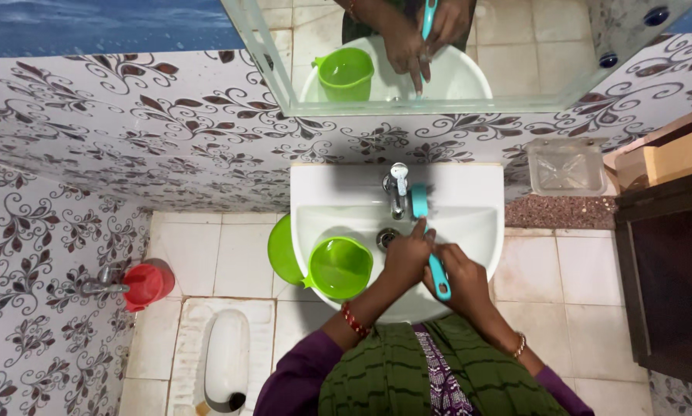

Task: The person scrubs the white ceramic sink basin and the chrome faucet with a blue scrubbing brush. They rinse the brush under the running water and continue to clean the sink surfaces thoroughly.

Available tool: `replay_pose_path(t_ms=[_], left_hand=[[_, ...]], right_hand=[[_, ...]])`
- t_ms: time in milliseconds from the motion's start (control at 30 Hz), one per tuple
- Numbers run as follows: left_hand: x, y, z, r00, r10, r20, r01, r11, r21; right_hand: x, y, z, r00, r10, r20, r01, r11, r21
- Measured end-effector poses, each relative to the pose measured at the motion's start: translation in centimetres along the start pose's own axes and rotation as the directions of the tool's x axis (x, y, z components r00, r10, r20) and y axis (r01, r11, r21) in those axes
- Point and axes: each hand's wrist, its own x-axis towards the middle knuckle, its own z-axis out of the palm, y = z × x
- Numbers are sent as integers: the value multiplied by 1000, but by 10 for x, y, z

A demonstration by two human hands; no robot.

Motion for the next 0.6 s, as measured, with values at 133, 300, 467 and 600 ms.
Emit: replay_pose_path(t_ms=[133,300,467,600], left_hand=[[30,-18,1,999,-50,9,50,999,6],[42,-22,-8,999,-45,-23,45,999,-16],[25,-12,-2,999,-37,12,37,999,9],[12,-5,-1,996,-28,82,25,999,32]], right_hand=[[27,8,10,999,1,-33,-2,1000,-22],[40,13,12,997,43,-69,-42,999,18],[15,5,8,998,26,-52,-28,999,-39],[-1,-4,8,997,65,-41,-65,998,10]])
